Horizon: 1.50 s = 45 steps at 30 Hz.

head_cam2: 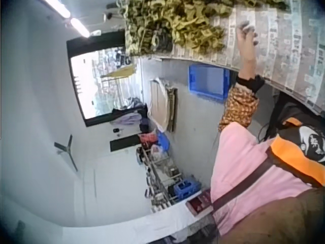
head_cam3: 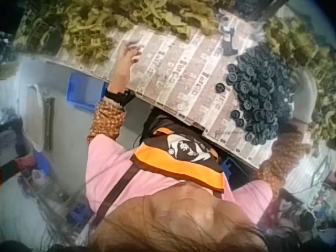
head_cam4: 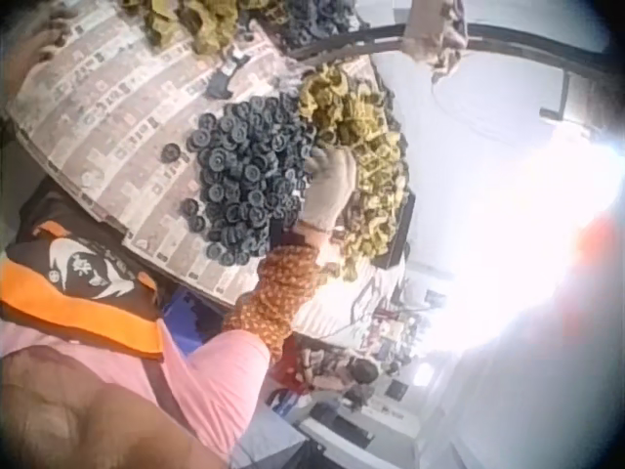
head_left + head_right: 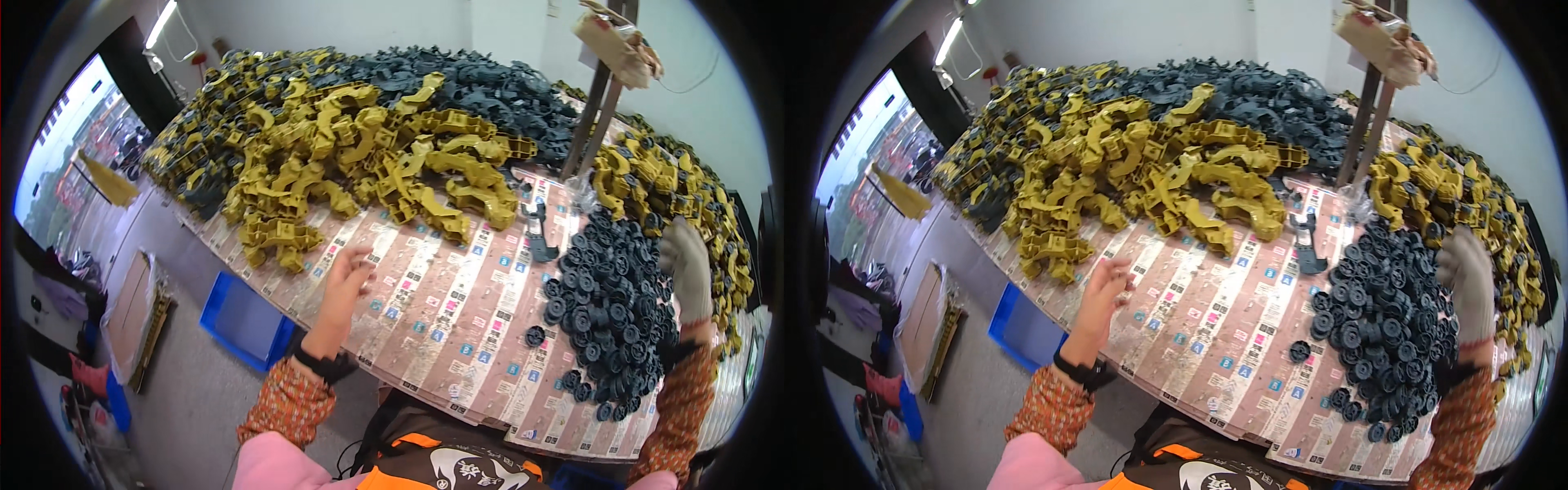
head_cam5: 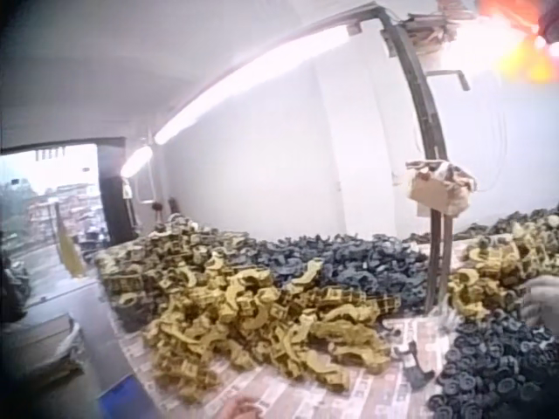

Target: The person sits at a table covered with yellow plastic housings and black circular inserts. They pick up a yellow housing and a black insert, then press the insert into the housing. The person repeats this process, handling the parts one at a time and placing the assembled units on the table.

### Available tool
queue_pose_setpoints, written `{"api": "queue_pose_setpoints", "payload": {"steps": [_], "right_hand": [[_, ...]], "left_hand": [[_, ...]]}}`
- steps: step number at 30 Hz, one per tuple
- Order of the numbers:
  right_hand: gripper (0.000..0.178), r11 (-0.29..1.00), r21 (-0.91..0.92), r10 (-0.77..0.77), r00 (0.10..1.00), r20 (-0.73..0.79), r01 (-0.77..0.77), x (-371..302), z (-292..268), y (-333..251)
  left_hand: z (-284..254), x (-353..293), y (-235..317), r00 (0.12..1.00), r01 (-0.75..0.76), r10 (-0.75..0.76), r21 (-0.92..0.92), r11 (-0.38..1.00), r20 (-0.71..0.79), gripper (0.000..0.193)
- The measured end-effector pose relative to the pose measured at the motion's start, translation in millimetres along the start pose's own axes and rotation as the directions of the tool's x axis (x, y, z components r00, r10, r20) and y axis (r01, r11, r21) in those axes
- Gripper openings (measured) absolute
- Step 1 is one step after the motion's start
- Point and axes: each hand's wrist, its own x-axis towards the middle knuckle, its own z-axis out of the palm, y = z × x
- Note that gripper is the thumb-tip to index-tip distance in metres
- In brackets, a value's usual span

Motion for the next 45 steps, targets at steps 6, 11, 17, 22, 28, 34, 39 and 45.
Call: {"api": "queue_pose_setpoints", "payload": {"steps": [6,11,17,22,28,34,39,45], "right_hand": [[0.04,0.949,-0.306,0.157,0.956,0.246,-0.078,-104.9,67.6,15.4],[0.031,0.888,-0.46,0.181,0.916,0.357,0.004,-157.4,63.8,40.1],[0.027,0.539,-0.662,-0.116,0.824,0.554,0.521,-177.1,77.5,27.9],[0.021,0.396,-0.699,-0.176,0.797,0.578,0.595,-162.2,101.7,43.4],[0.023,0.106,-0.817,-0.209,0.816,0.539,0.567,-132.0,148.0,56.3],[0.025,-0.016,-0.805,-0.126,0.797,0.591,0.594,-124.4,152.7,80.9],[0.019,-0.097,-0.777,-0.101,0.771,0.629,0.622,-129.1,146.0,85.9],[0.02,-0.039,-0.788,-0.077,0.785,0.615,0.614,-126.2,140.1,82.7]], "left_hand": [[43.8,106.2,7.6,0.99,-0.12,0.129,0.152,0.981,-0.052,0.06],[129.6,146.8,-2.3,0.968,-0.109,0.243,0.765,0.635,-0.064,0.057],[135.6,129.3,-10.3,0.965,-0.229,0.238,0.78,0.583,0.106,0.037],[112.4,89.8,-28.0,0.837,-0.539,0.331,0.55,0.638,0.436,0.026],[98.1,19.1,-29.9,0.744,-0.513,0.174,0.384,0.768,0.645,0.027],[87.2,-14.8,-27.3,0.759,-0.525,0.239,0.351,0.776,0.606,0.041],[102.5,-38.0,-18.4,0.804,-0.59,0.325,0.603,0.538,0.497,0.053],[132.6,-45.8,-6.8,0.819,-0.567,0.195,0.708,0.421,0.539,0.057]]}}
